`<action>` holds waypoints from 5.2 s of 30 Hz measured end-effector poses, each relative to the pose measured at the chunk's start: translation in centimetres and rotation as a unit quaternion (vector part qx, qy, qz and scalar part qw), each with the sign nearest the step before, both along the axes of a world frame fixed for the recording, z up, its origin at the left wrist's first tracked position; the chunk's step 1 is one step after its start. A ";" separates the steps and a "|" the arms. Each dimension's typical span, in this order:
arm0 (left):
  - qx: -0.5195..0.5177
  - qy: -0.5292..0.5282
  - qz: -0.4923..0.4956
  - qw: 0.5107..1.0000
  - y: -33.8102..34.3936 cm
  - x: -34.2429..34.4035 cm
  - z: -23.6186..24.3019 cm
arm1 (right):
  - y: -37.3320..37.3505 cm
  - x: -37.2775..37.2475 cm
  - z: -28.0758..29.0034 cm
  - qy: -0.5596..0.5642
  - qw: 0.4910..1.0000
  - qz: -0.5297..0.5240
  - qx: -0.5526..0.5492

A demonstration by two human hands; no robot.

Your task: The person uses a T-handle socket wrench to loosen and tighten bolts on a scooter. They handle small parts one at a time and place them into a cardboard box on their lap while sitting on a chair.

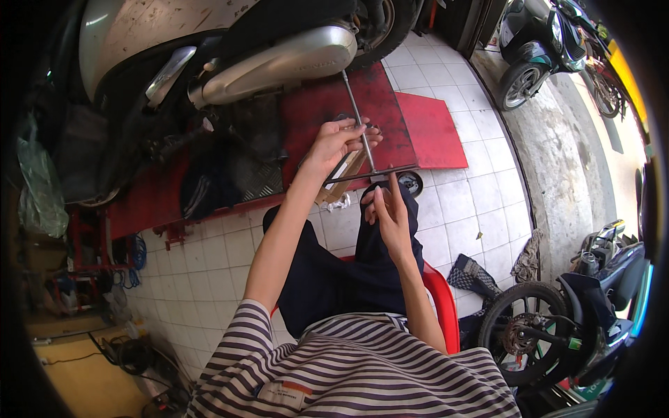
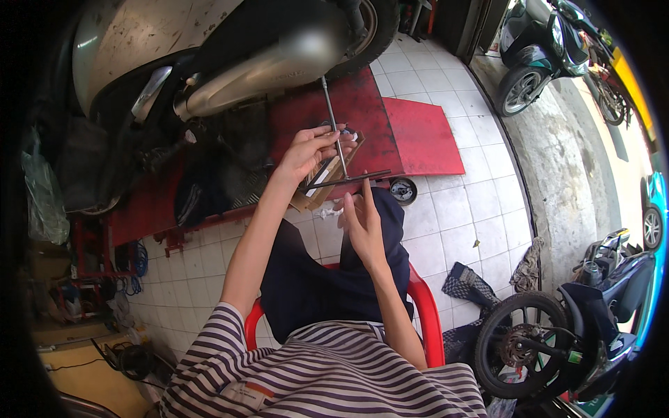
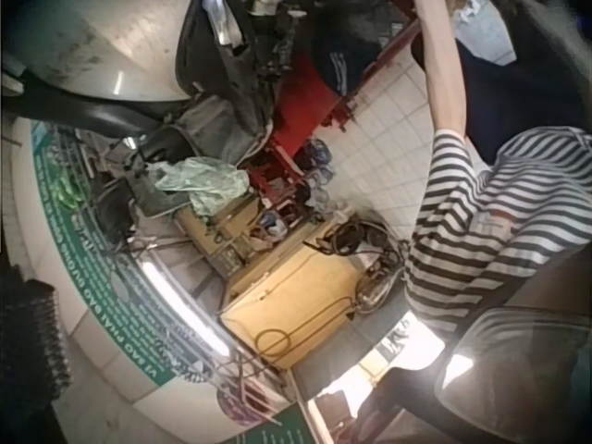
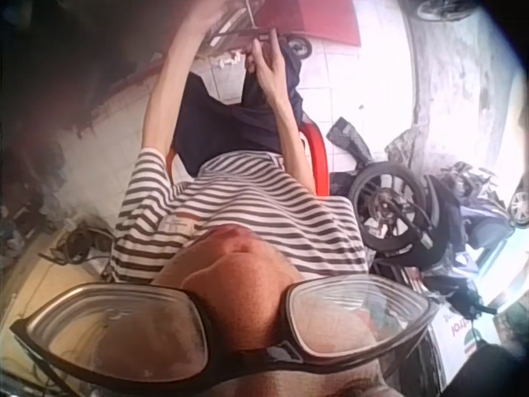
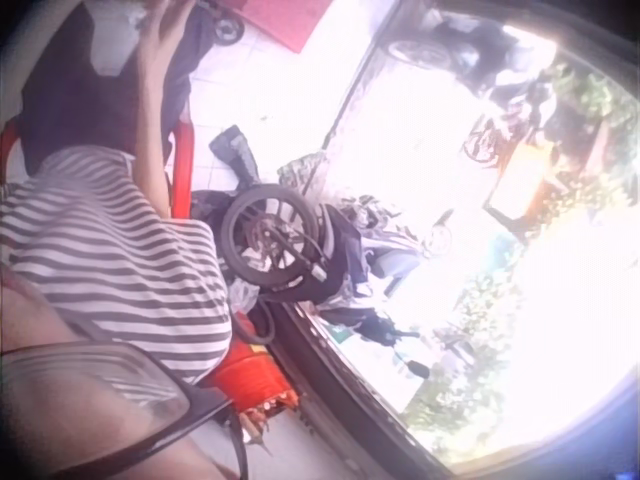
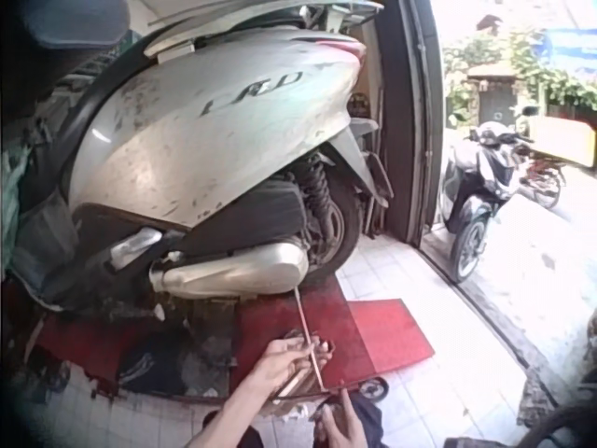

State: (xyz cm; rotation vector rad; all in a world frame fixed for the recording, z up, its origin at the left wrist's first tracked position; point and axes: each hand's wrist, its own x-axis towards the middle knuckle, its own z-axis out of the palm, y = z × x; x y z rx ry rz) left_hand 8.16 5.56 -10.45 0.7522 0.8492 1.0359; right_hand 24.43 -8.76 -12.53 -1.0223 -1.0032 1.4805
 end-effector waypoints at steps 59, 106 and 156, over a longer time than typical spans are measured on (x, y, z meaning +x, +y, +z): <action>0.026 0.010 -0.071 0.997 -0.6 -0.1 -0.6 | 0.4 -0.4 0.1 0.197 0.977 -0.076 0.024; -0.013 -0.025 -0.001 1.000 0.3 0.3 -2.7 | -1.5 -3.3 -2.0 -0.144 0.988 0.054 -0.008; -0.012 0.098 -0.018 0.995 -1.0 0.4 -0.8 | 0.6 0.4 -3.9 -0.041 0.998 0.035 0.036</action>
